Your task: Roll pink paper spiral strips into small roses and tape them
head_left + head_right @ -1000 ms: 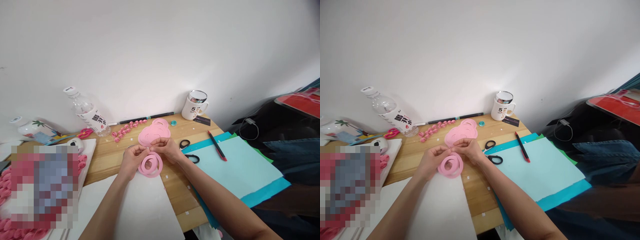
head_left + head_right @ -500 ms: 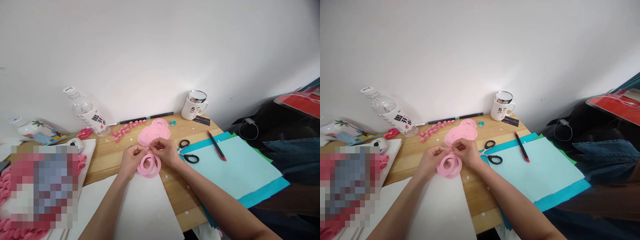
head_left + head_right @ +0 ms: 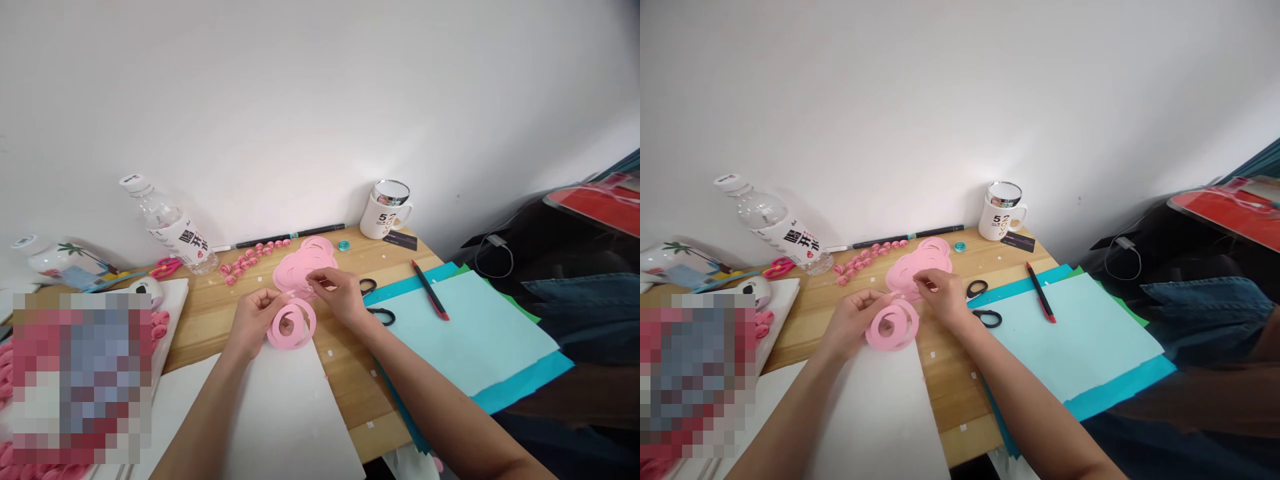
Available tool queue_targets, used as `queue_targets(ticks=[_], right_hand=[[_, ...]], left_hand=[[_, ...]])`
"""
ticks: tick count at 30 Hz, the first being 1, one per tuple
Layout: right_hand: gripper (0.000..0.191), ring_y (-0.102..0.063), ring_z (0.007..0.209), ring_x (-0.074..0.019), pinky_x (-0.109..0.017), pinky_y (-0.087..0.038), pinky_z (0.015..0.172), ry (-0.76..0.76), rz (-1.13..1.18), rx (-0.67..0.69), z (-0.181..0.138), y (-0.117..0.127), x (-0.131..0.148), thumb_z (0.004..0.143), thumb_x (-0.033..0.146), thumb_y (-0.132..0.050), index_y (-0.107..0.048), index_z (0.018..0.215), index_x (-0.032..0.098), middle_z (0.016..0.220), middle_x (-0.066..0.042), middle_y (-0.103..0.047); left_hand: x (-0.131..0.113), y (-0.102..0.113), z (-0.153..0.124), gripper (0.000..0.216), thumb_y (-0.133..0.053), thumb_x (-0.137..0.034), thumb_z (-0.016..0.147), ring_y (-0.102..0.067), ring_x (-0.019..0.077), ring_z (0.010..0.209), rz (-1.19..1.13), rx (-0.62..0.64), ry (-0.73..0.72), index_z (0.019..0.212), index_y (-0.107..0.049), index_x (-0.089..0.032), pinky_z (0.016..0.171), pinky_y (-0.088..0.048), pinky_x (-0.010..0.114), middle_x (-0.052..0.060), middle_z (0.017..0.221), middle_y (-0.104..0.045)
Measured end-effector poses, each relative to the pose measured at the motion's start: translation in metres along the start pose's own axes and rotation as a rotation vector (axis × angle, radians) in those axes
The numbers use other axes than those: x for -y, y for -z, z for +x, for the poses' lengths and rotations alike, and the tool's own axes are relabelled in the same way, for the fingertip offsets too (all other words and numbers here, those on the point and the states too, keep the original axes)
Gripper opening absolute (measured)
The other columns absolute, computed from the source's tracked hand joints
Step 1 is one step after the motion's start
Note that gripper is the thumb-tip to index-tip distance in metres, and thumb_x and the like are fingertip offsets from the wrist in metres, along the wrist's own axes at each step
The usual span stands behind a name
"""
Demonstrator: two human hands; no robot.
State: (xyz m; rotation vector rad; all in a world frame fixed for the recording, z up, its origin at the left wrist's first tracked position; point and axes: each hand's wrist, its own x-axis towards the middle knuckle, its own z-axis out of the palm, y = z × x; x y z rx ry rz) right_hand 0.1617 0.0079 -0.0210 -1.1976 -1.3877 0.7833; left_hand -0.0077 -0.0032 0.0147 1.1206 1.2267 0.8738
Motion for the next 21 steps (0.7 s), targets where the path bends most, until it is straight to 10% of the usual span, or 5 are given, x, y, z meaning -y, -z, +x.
queue_targets(ticks=[21], right_hand=[[0.021,-0.061,0.067,-0.0128,-0.026,-0.048,0.066,-0.466,0.66,0.38,0.0,-0.0014,0.0073,0.057,0.03,-0.076,-0.071,0.073,0.017,0.074,-0.002,-0.07]], left_hand=[[-0.0039,-0.0035,-0.0016,0.027,-0.072,-0.038,0.059,-0.055,0.0099,0.047,-0.056,0.052,0.026,0.067,-0.063,-0.014,0.043,-0.041,0.02,0.001,0.06,-0.065]])
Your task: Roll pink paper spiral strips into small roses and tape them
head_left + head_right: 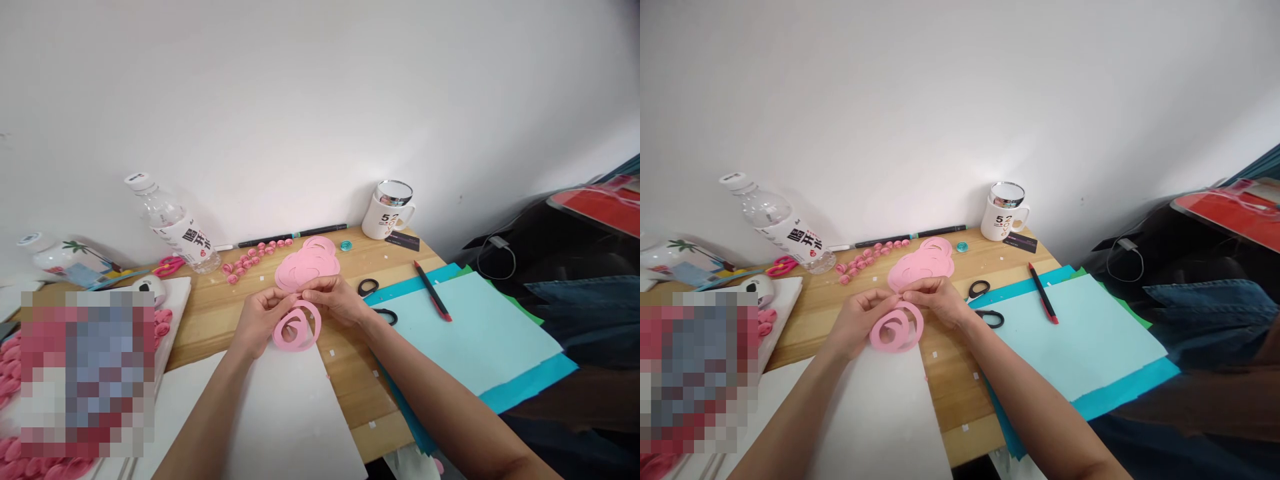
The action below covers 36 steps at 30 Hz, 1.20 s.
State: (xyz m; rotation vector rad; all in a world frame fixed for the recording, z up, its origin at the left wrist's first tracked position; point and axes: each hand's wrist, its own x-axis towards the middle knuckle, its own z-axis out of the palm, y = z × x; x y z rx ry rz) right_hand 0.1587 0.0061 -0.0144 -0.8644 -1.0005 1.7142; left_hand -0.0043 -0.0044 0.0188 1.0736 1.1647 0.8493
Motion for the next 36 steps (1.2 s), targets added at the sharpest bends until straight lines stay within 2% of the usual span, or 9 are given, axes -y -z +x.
queue_targets(ticks=[5,10,19,30,36], right_hand=[[0.016,-0.06,0.061,-0.0104,-0.023,-0.047,0.062,0.018,0.017,0.026,0.0,-0.002,0.0,0.059,0.027,-0.075,-0.07,0.07,0.016,0.068,-0.001,-0.069],[0.02,-0.061,0.064,-0.0121,-0.025,-0.048,0.063,-0.01,0.039,0.072,-0.002,-0.003,0.0,0.063,0.032,-0.073,-0.07,0.074,0.015,0.072,-0.002,-0.069],[0.021,-0.059,0.063,-0.0115,-0.026,-0.046,0.062,0.031,-0.018,0.015,0.0,-0.004,-0.007,0.058,0.027,-0.076,-0.069,0.073,0.015,0.07,-0.001,-0.068],[0.025,-0.06,0.072,-0.0146,-0.029,-0.046,0.07,0.065,-0.023,0.061,0.001,-0.001,-0.009,0.067,0.035,-0.069,-0.069,0.082,0.015,0.081,-0.005,-0.068],[0.023,-0.06,0.069,-0.0126,-0.026,-0.046,0.067,0.061,-0.016,0.065,0.002,-0.001,-0.01,0.069,0.035,-0.067,-0.068,0.081,0.015,0.079,-0.004,-0.068]], left_hand=[[-0.001,-0.002,-0.001,0.027,-0.072,-0.038,0.059,-0.05,0.0084,0.042,0.053,-0.051,0.003,0.064,-0.061,-0.014,0.039,-0.039,0.019,-0.001,0.055,-0.062],[0.0,0.0,0.0,0.025,-0.072,-0.037,0.059,-0.047,0.0071,0.038,0.077,-0.065,-0.012,0.061,-0.06,-0.015,0.037,-0.035,0.018,-0.002,0.05,-0.06],[0.003,-0.001,0.001,0.026,-0.071,-0.037,0.059,-0.051,0.0087,0.045,0.148,-0.093,-0.062,0.06,-0.06,-0.013,0.041,-0.037,0.018,0.001,0.056,-0.062],[0.002,-0.004,0.002,0.03,-0.071,-0.039,0.058,-0.056,0.0119,0.05,0.114,-0.097,-0.069,0.068,-0.064,-0.012,0.045,-0.042,0.021,0.006,0.063,-0.066],[0.004,-0.003,0.002,0.029,-0.069,-0.039,0.062,-0.054,0.0105,0.051,0.148,-0.092,-0.088,0.068,-0.063,-0.011,0.046,-0.042,0.02,0.005,0.064,-0.066]])
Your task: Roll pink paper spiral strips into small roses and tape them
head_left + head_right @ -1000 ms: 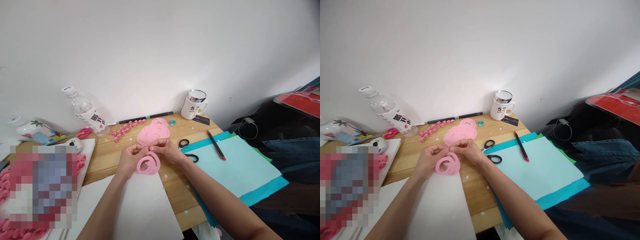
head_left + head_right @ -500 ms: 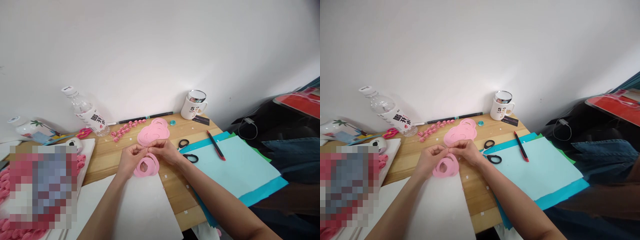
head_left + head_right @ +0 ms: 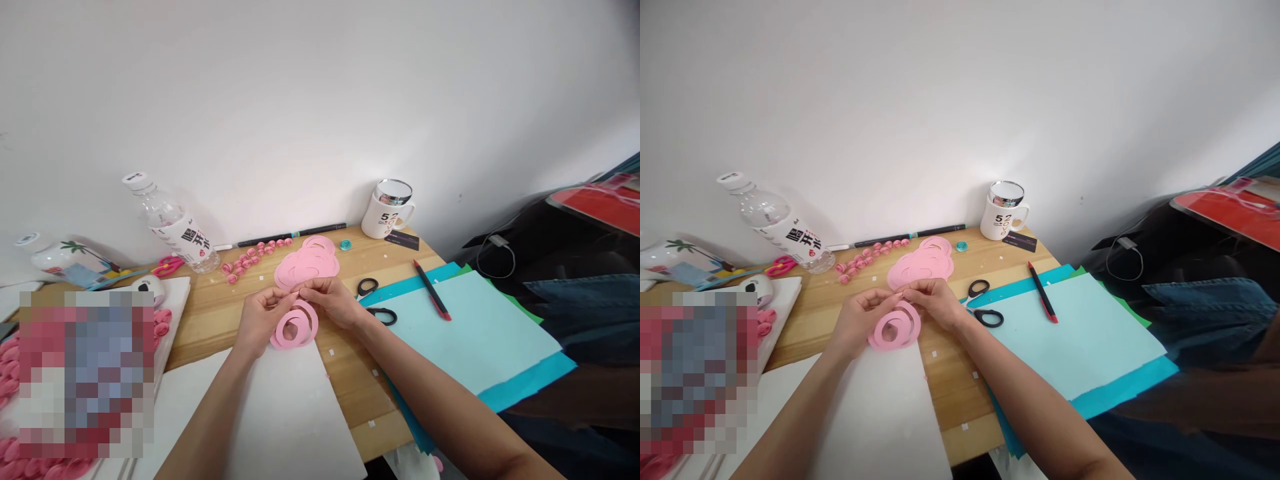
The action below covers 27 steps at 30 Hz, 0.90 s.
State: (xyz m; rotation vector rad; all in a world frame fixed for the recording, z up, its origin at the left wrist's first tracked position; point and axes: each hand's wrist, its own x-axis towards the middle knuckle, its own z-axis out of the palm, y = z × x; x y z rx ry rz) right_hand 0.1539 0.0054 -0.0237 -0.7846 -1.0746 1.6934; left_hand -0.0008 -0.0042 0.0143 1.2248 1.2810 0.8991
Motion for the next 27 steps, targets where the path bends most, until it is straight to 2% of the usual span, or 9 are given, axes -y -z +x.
queue_targets(ticks=[12,22,27], right_hand=[[0.022,-0.06,0.066,-0.0125,-0.026,-0.046,0.065,-0.014,-0.001,-0.049,-0.0006,-0.0025,0.0006,0.066,0.032,-0.07,-0.069,0.079,0.015,0.075,-0.003,-0.068],[0.015,-0.058,0.061,-0.0101,-0.024,-0.046,0.06,-0.001,0.001,-0.1,-0.0013,-0.0031,0.0025,0.062,0.026,-0.073,-0.068,0.069,0.014,0.071,-0.002,-0.067],[0.024,-0.063,0.068,-0.0134,-0.027,-0.05,0.066,-0.013,0.024,-0.133,0.0,-0.0026,0.0023,0.057,0.025,-0.076,-0.068,0.077,0.015,0.079,-0.004,-0.07]], left_hand=[[0.001,0.0014,0.0002,0.03,-0.068,-0.04,0.062,-0.056,0.0117,0.052,0.002,0.012,0.008,0.07,-0.064,-0.012,0.046,-0.043,0.02,0.006,0.066,-0.067],[0.0002,0.0013,-0.0001,0.03,-0.068,-0.041,0.062,-0.055,0.0109,0.051,0.001,0.03,0.003,0.069,-0.063,-0.012,0.045,-0.042,0.02,0.004,0.064,-0.065],[-0.0006,0.0017,-0.0005,0.03,-0.068,-0.041,0.061,-0.054,0.0104,0.049,0.005,0.027,0.016,0.067,-0.063,-0.012,0.043,-0.04,0.019,0.003,0.061,-0.064]])
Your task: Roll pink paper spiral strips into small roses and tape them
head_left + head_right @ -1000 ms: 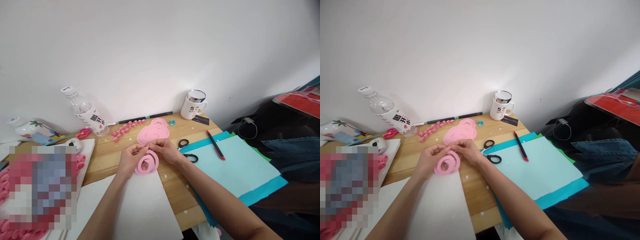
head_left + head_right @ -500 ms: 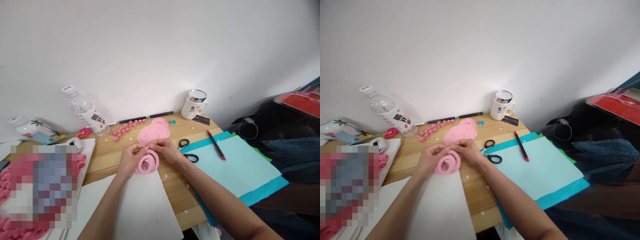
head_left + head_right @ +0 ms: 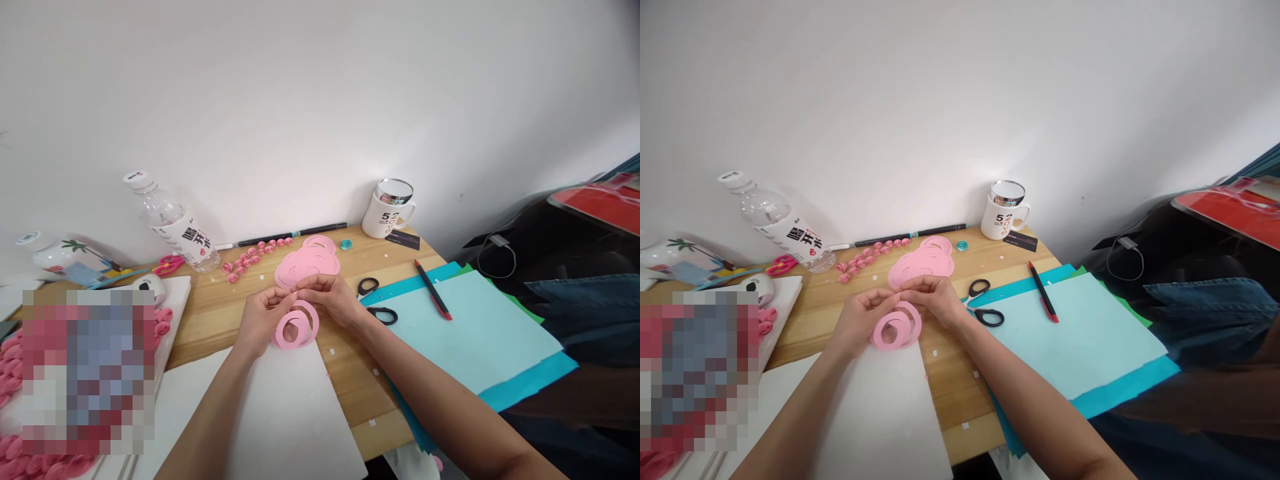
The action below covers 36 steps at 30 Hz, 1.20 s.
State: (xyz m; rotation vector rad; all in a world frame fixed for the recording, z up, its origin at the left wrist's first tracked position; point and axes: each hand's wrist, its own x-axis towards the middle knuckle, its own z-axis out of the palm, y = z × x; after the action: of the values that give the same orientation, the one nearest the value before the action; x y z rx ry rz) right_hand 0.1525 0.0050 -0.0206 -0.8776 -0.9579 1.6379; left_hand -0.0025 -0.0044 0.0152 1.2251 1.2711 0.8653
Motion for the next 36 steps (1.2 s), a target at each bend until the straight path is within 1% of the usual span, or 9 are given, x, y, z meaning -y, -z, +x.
queue_targets(ticks=[5,11,14,21,28,34,36], right_hand=[[0.031,-0.066,0.074,-0.0169,-0.032,-0.051,0.073,0.021,0.006,-0.013,0.001,0.0017,-0.0008,0.056,0.026,-0.077,-0.067,0.084,0.016,0.083,-0.006,-0.071],[0.033,-0.066,0.071,-0.017,-0.032,-0.051,0.071,0.021,-0.019,-0.02,0.0017,0.0033,-0.003,0.059,0.029,-0.075,-0.065,0.087,0.016,0.08,-0.006,-0.072],[0.033,-0.066,0.07,-0.0167,-0.032,-0.051,0.071,0.022,-0.015,-0.031,0.0017,0.0035,-0.0032,0.059,0.028,-0.075,-0.065,0.087,0.015,0.078,-0.006,-0.072],[0.037,-0.067,0.068,-0.0175,-0.032,-0.051,0.069,0.001,-0.027,-0.07,0.0016,0.0036,-0.0017,0.053,0.026,-0.078,-0.064,0.085,0.014,0.074,-0.006,-0.072],[0.037,-0.066,0.064,-0.0166,-0.029,-0.052,0.064,0.008,-0.015,-0.098,0.0016,0.0024,-0.0026,0.049,0.024,-0.08,-0.063,0.08,0.015,0.068,-0.004,-0.071],[0.038,-0.064,0.06,-0.0149,-0.027,-0.05,0.058,0.011,-0.041,-0.097,0.0011,0.0017,-0.0025,0.047,0.024,-0.081,-0.061,0.078,0.015,0.065,-0.002,-0.069],[0.038,-0.063,0.059,-0.0141,-0.026,-0.05,0.057,0.015,-0.047,-0.087,0.0009,0.0015,-0.0019,0.046,0.024,-0.081,-0.061,0.077,0.015,0.065,-0.001,-0.068]], left_hand=[[-0.0016,0.0004,-0.0013,0.03,-0.068,-0.041,0.062,-0.054,0.0107,0.044,-0.061,0.022,0.081,0.07,-0.061,-0.013,0.04,-0.042,0.019,0.004,0.06,-0.065],[-0.0026,-0.0009,-0.001,0.029,-0.07,-0.04,0.061,-0.051,0.0096,0.039,-0.093,0.013,0.107,0.069,-0.061,-0.013,0.037,-0.04,0.02,0.003,0.058,-0.065],[-0.0018,-0.0009,-0.0005,0.029,-0.069,-0.04,0.061,-0.051,0.0089,0.04,-0.08,0.009,0.099,0.068,-0.06,-0.013,0.037,-0.039,0.018,0.002,0.057,-0.064],[-0.0012,-0.0014,-0.0003,0.03,-0.07,-0.039,0.061,-0.053,0.01,0.043,-0.069,0.012,0.099,0.07,-0.06,-0.012,0.039,-0.039,0.019,0.003,0.059,-0.064],[-0.0025,-0.0024,-0.001,0.031,-0.071,-0.039,0.058,-0.059,0.0135,0.051,-0.064,0.015,0.094,0.071,-0.062,-0.012,0.046,-0.045,0.022,0.006,0.063,-0.066],[-0.0025,-0.001,-0.0014,0.028,-0.07,-0.038,0.059,-0.056,0.0118,0.049,-0.006,0.004,0.035,0.068,-0.064,-0.013,0.043,-0.042,0.02,0.005,0.063,-0.065],[-0.0032,-0.0009,-0.0021,0.027,-0.07,-0.038,0.058,-0.055,0.0117,0.048,-0.006,-0.001,0.038,0.068,-0.065,-0.013,0.043,-0.042,0.02,0.003,0.061,-0.064]])
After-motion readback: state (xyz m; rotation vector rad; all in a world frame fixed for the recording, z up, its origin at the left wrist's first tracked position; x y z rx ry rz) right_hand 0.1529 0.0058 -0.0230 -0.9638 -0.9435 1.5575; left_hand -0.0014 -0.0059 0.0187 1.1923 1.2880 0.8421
